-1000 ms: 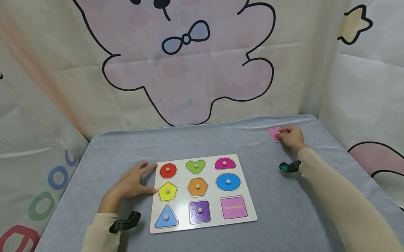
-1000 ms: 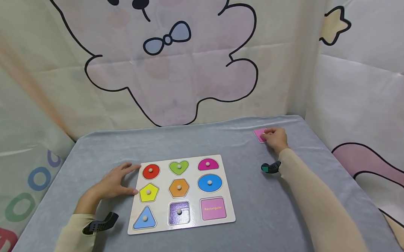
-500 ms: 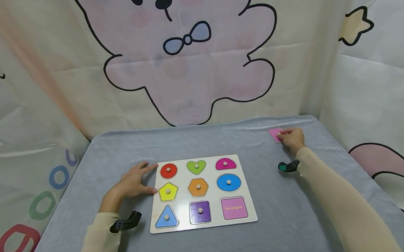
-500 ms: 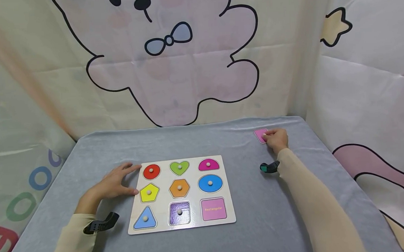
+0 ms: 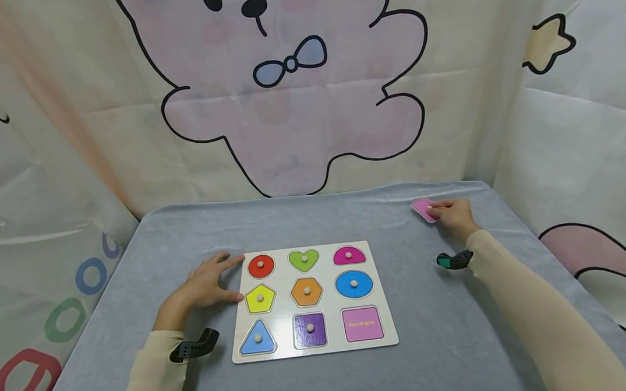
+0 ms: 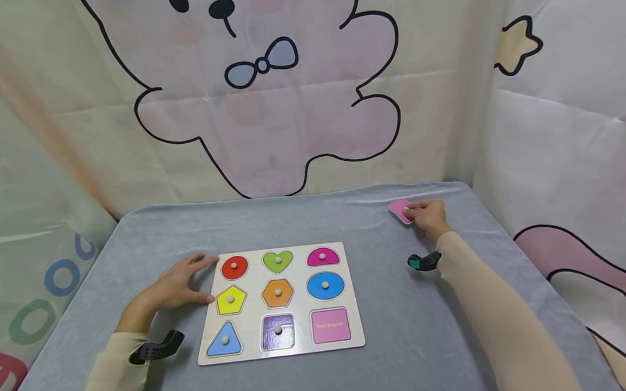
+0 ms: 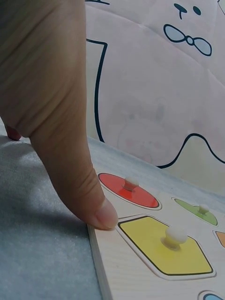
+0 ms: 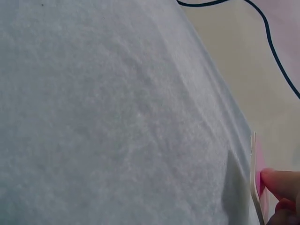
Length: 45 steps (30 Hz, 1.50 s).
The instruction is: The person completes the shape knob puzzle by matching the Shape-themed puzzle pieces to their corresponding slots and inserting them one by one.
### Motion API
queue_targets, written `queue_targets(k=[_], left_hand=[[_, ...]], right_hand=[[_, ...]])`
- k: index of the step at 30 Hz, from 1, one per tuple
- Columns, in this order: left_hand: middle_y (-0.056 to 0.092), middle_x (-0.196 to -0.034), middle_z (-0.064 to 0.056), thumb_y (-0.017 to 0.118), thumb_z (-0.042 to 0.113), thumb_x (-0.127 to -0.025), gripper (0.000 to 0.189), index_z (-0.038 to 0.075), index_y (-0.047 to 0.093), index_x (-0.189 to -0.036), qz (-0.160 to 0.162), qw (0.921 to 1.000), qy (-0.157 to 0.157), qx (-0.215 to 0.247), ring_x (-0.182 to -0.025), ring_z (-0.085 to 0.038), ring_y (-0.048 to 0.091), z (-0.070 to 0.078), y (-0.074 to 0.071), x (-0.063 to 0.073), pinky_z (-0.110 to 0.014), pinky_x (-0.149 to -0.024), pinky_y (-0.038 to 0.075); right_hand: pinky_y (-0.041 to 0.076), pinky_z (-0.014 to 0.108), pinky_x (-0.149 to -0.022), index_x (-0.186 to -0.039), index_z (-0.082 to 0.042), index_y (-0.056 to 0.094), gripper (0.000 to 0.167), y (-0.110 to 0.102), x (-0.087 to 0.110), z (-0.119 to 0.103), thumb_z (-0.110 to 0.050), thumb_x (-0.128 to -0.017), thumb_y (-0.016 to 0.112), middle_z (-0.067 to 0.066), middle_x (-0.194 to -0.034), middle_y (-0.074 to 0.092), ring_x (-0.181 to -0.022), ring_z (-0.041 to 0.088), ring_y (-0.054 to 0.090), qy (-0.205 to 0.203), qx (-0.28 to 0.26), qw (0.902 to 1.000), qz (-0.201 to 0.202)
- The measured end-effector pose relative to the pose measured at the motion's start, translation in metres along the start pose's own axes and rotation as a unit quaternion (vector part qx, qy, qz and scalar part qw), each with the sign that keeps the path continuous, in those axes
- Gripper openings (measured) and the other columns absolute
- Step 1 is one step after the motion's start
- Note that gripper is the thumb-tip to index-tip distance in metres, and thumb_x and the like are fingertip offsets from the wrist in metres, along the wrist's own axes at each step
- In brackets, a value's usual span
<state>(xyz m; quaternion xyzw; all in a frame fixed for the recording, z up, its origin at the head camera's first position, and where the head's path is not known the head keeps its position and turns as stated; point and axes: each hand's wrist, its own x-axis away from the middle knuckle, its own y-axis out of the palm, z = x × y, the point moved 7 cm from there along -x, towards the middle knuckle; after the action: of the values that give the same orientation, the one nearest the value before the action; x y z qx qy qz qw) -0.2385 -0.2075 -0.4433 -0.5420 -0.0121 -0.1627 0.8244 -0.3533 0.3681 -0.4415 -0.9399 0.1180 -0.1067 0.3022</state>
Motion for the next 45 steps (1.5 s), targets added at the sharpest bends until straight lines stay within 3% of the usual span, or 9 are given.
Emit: queue_targets(k=[4, 8, 13, 15, 18, 27, 37, 45], left_hand=[[0.033, -0.159, -0.028, 0.088, 0.045, -0.073, 0.094, 0.019, 0.045, -0.153, -0.001, 1.0, 0.0, 0.002, -0.144, -0.055, 0.03, 0.0, 0.0, 0.0, -0.079, -0.111, 0.023], [0.032, -0.159, -0.028, 0.088, 0.044, -0.074, 0.094, 0.019, 0.044, -0.153, -0.002, 1.0, -0.002, 0.003, -0.144, -0.055, 0.029, -0.001, 0.0, 0.001, -0.079, -0.111, 0.023], [0.033, -0.159, -0.028, 0.088, 0.045, -0.074, 0.095, 0.019, 0.044, -0.153, -0.001, 1.0, 0.002, 0.003, -0.144, -0.055, 0.029, 0.0, 0.0, 0.002, -0.079, -0.111, 0.023], [0.033, -0.159, -0.028, 0.088, 0.045, -0.074, 0.095, 0.019, 0.044, -0.153, -0.001, 1.0, 0.003, 0.003, -0.144, -0.055, 0.029, -0.001, 0.0, 0.002, -0.079, -0.111, 0.023], [0.033, -0.159, -0.028, 0.088, 0.046, -0.073, 0.095, 0.019, 0.044, -0.153, -0.001, 1.0, 0.001, 0.003, -0.144, -0.055, 0.029, -0.001, 0.0, 0.001, -0.079, -0.111, 0.023], [0.033, -0.159, -0.028, 0.087, 0.047, -0.074, 0.094, 0.019, 0.044, -0.153, -0.001, 0.9999, 0.009, 0.006, -0.145, -0.054, 0.029, -0.002, 0.0, 0.001, -0.08, -0.11, 0.023], [0.032, -0.159, -0.028, 0.087, 0.048, -0.074, 0.095, 0.02, 0.044, -0.154, -0.004, 1.0, 0.001, 0.009, -0.145, -0.054, 0.028, 0.0, 0.001, 0.001, -0.08, -0.11, 0.022], [0.032, -0.159, -0.028, 0.087, 0.047, -0.074, 0.095, 0.019, 0.044, -0.154, -0.003, 1.0, 0.001, 0.005, -0.144, -0.054, 0.029, 0.001, 0.0, 0.001, -0.08, -0.11, 0.023]], right_hand=[[0.044, 0.016, -0.063, -0.125, 0.009, 0.066, 0.044, 0.002, 0.003, -0.007, -0.021, -0.094, 0.073, -0.024, -0.067, 0.06, -0.077, 0.0, 0.051, -0.026, 0.009, 0.9995, -0.015], [0.044, 0.015, -0.061, -0.123, 0.01, 0.067, 0.041, 0.004, 0.006, -0.015, -0.017, -0.093, 0.073, -0.024, -0.069, 0.062, -0.072, -0.005, 0.05, -0.054, 0.017, 0.9981, -0.025], [0.043, 0.017, -0.062, -0.124, 0.007, 0.068, 0.039, 0.006, 0.013, -0.026, -0.018, -0.094, 0.072, -0.004, -0.091, 0.073, -0.08, 0.003, 0.05, -0.062, 0.037, 0.9968, -0.034], [0.042, 0.02, -0.063, -0.126, 0.006, 0.067, 0.04, 0.008, 0.016, -0.03, -0.02, -0.095, 0.071, 0.007, -0.105, 0.073, -0.085, 0.01, 0.049, -0.059, 0.047, 0.9959, -0.049], [0.039, 0.024, -0.065, -0.128, 0.002, 0.067, 0.041, 0.013, 0.02, -0.034, -0.025, -0.097, 0.069, 0.013, -0.113, 0.068, -0.09, 0.018, 0.047, -0.051, 0.062, 0.994, -0.075], [0.039, 0.025, -0.066, -0.123, 0.003, 0.07, 0.036, 0.023, 0.036, -0.057, -0.023, -0.097, 0.069, -0.008, -0.086, 0.07, -0.084, 0.016, 0.048, -0.088, 0.062, 0.9897, -0.095], [0.037, 0.023, -0.061, -0.12, 0.004, 0.072, 0.037, 0.025, 0.057, -0.07, -0.023, -0.094, 0.073, -0.008, -0.075, 0.062, -0.076, 0.013, 0.047, -0.118, 0.059, 0.9845, -0.116], [0.038, 0.023, -0.062, -0.117, 0.002, 0.074, 0.032, 0.036, 0.075, -0.081, -0.021, -0.094, 0.074, 0.0, -0.082, 0.057, -0.085, 0.02, 0.047, -0.152, 0.073, 0.9748, -0.146]])
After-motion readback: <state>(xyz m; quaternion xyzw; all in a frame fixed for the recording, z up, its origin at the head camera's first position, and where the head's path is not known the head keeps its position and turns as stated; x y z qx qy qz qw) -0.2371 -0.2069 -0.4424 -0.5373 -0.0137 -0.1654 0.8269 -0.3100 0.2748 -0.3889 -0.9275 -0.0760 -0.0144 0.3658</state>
